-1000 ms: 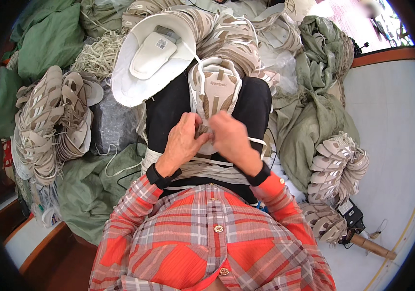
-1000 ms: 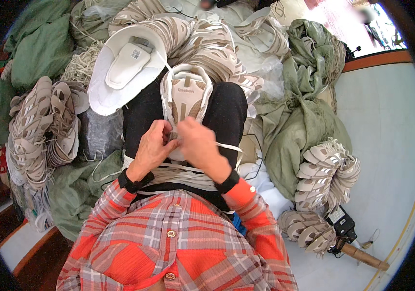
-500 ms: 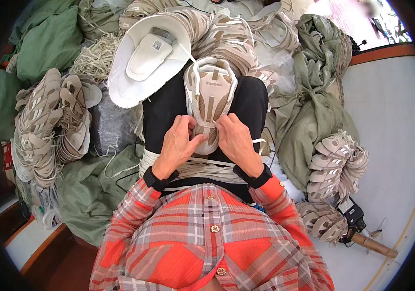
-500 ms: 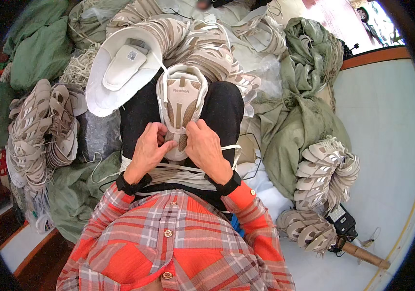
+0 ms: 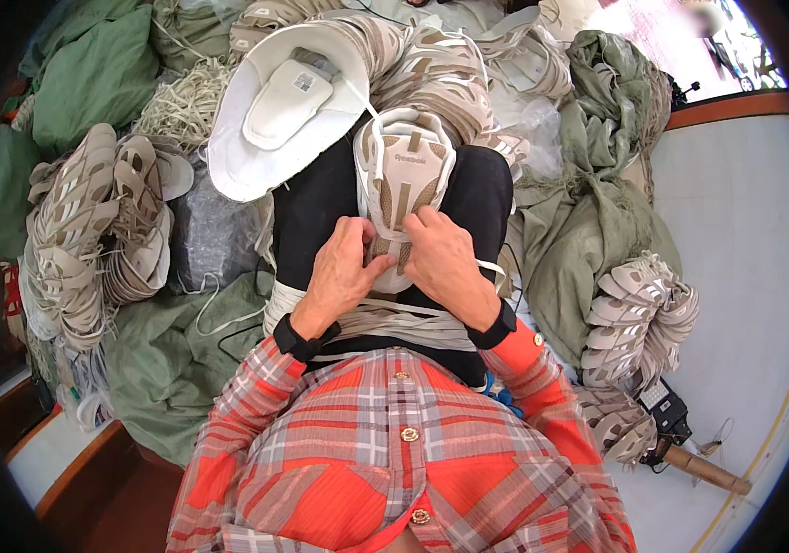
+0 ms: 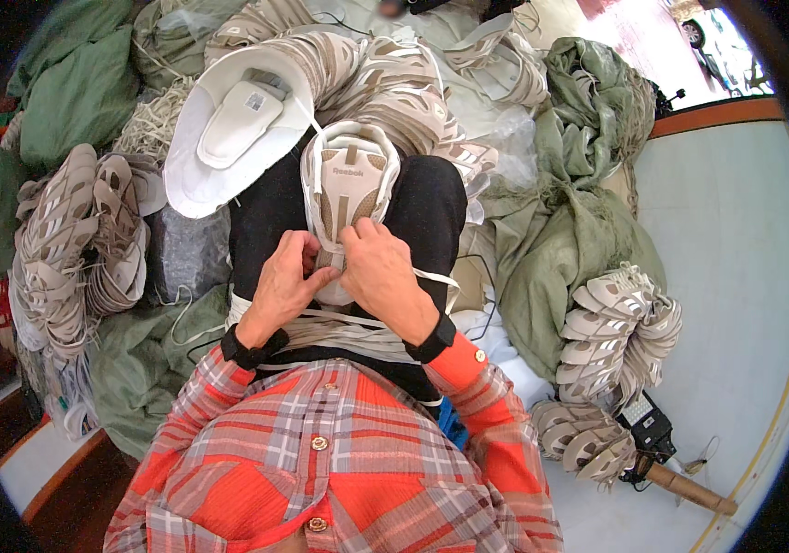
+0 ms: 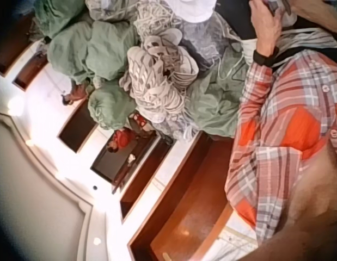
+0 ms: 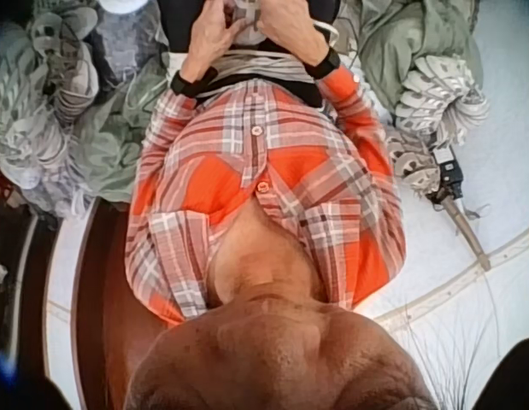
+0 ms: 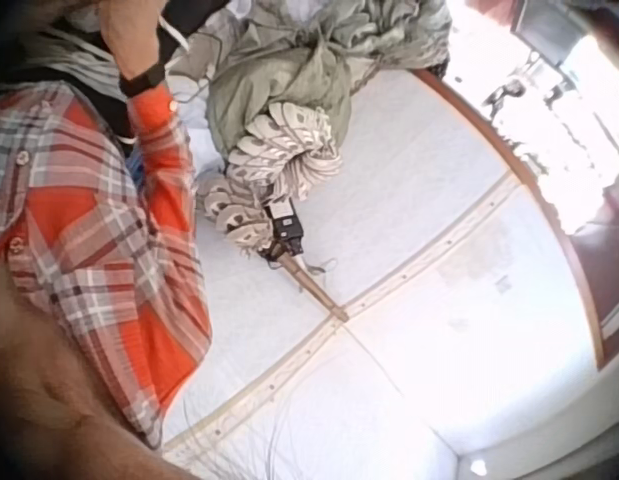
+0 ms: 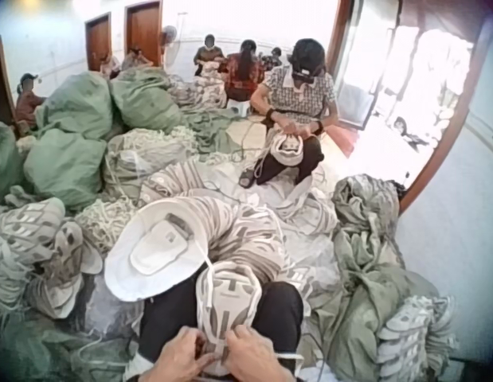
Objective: Lacing a series of shoes in a manufacturing or assembly setting.
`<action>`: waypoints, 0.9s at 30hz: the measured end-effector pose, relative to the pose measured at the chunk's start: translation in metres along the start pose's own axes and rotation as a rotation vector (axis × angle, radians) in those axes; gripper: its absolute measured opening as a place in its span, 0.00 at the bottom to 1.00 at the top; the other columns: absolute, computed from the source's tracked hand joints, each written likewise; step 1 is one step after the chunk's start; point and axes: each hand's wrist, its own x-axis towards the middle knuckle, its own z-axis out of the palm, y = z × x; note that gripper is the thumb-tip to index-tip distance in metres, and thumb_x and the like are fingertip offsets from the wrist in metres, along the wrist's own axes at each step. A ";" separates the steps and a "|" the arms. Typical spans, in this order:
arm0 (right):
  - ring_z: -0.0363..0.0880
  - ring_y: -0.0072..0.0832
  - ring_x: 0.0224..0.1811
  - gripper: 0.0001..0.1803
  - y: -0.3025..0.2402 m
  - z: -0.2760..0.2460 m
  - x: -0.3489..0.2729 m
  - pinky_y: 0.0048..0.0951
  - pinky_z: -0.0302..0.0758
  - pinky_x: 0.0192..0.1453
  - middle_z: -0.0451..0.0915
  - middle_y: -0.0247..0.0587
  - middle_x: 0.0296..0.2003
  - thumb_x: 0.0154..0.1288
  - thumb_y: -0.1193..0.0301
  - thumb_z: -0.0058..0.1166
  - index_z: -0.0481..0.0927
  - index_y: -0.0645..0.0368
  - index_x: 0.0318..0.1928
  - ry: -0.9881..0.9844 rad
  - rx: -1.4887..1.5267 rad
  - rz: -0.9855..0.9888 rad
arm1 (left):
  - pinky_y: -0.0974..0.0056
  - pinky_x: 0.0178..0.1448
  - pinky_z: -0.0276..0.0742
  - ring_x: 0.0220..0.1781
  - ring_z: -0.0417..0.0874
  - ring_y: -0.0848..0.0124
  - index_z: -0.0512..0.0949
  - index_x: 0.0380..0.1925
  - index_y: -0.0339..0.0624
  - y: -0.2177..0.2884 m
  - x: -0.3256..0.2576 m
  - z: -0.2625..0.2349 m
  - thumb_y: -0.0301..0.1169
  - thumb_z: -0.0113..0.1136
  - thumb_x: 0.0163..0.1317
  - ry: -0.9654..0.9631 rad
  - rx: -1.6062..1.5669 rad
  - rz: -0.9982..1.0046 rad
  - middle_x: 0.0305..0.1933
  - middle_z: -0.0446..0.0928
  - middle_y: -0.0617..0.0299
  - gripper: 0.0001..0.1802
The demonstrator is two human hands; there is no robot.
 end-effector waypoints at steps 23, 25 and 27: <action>0.72 0.53 0.32 0.11 -0.022 0.023 -0.005 0.44 0.73 0.34 0.68 0.52 0.31 0.46 0.84 0.50 0.69 0.63 0.33 0.148 0.201 0.006 | 0.60 0.37 0.73 0.33 0.75 0.59 0.70 0.37 0.36 0.000 -0.001 -0.005 0.28 0.67 0.49 0.002 -0.082 -0.023 0.36 0.70 0.53 0.18; 0.76 0.45 0.28 0.09 -0.028 0.028 0.000 0.38 0.75 0.30 0.70 0.49 0.30 0.52 0.83 0.52 0.70 0.64 0.35 0.187 0.156 -0.035 | 0.60 0.38 0.73 0.34 0.76 0.58 0.71 0.37 0.37 0.004 0.000 -0.010 0.26 0.66 0.50 -0.011 -0.136 -0.047 0.37 0.71 0.54 0.16; 0.76 0.36 0.25 0.08 -0.008 0.038 -0.009 0.33 0.74 0.27 0.72 0.45 0.29 0.55 0.82 0.52 0.71 0.64 0.37 0.194 0.339 0.072 | 0.60 0.39 0.75 0.37 0.77 0.57 0.72 0.37 0.37 0.013 0.009 -0.014 0.22 0.62 0.51 0.068 -0.071 0.171 0.37 0.72 0.54 0.13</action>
